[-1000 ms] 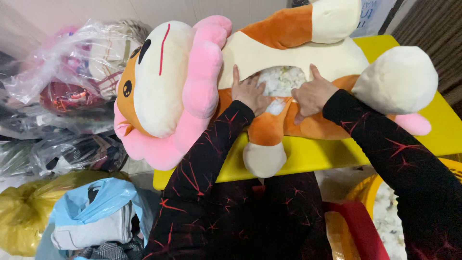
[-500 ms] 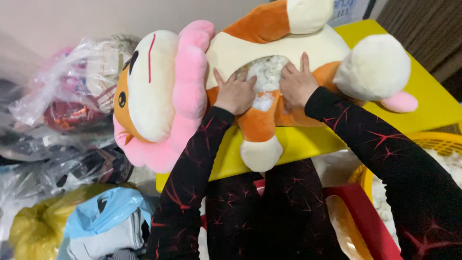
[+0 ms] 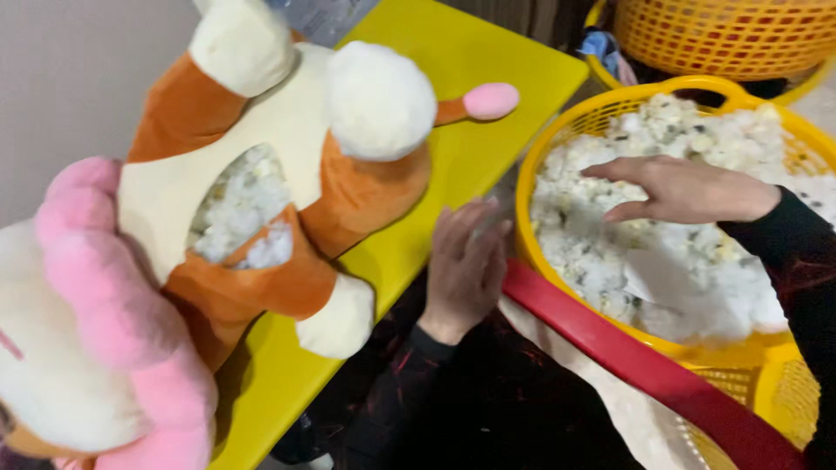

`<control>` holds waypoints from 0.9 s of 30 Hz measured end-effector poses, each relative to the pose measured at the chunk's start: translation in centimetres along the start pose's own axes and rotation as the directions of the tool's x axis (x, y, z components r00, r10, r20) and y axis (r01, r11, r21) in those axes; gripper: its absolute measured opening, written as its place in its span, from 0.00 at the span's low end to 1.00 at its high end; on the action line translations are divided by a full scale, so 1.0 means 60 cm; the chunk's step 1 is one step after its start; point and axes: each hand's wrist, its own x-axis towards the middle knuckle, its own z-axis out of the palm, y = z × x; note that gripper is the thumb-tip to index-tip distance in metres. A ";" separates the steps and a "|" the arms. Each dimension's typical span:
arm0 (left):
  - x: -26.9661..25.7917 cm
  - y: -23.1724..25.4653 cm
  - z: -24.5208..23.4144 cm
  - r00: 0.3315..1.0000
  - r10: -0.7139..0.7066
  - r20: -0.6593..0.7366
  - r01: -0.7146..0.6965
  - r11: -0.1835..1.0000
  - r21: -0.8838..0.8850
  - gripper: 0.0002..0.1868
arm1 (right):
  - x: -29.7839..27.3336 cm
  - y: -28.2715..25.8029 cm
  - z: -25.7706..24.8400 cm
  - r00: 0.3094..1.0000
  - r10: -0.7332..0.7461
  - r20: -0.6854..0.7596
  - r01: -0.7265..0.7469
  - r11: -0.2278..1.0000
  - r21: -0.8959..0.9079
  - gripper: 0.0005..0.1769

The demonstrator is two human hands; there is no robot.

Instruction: The person repeatedly takes handfuls of white stuffing from a yellow basket and inserts them into an opening in the belly of a large plush toy on a yellow table. The person presses the stuffing into the toy with both hands to distribute it evenly.

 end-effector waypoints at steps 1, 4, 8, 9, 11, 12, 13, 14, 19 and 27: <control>0.001 0.008 0.054 0.998 -0.006 0.060 0.010 0.997 -0.071 0.16 | -0.019 0.066 0.012 0.987 0.151 -0.060 -0.151 0.988 0.008 0.46; -0.009 0.039 0.194 0.975 -0.045 0.218 0.093 0.973 -0.212 0.15 | -0.062 0.241 0.096 0.941 0.302 -0.155 -0.317 0.945 -0.079 0.45; -0.046 0.046 0.285 0.883 -0.031 0.468 0.127 0.977 -0.174 0.17 | -0.064 0.413 0.238 0.851 0.448 -0.275 -0.456 0.889 0.037 0.48; -0.053 0.044 0.296 0.875 -0.042 0.482 0.132 0.979 -0.154 0.19 | -0.053 0.442 0.265 0.822 0.505 -0.262 -0.496 0.862 0.106 0.54; -0.063 0.037 0.305 0.860 -0.067 0.506 0.141 0.984 -0.110 0.21 | -0.031 0.481 0.306 0.803 0.473 -0.363 -0.428 0.881 0.201 0.63; -0.067 0.034 0.307 0.857 -0.080 0.509 0.156 0.982 -0.107 0.20 | -0.013 0.487 0.326 0.792 0.383 -0.475 -0.319 0.924 0.213 0.65; -0.071 0.031 0.307 0.854 -0.094 0.511 0.170 0.980 -0.105 0.19 | -0.003 0.489 0.339 0.758 0.292 -0.583 -0.206 0.956 0.210 0.67; -0.074 0.030 0.307 0.853 -0.111 0.510 0.188 0.977 -0.101 0.18 | 0.006 0.489 0.345 0.789 0.304 -0.534 -0.257 0.953 0.162 0.56; -0.077 0.031 0.308 0.865 -0.101 0.492 0.180 0.977 -0.115 0.17 | 0.028 0.432 0.304 0.866 0.378 -0.327 -0.353 0.926 0.137 0.26; -0.073 0.038 0.298 0.862 -0.102 0.497 0.175 0.979 -0.102 0.16 | 0.028 0.327 0.232 0.880 0.292 -0.376 -0.164 0.927 0.336 0.57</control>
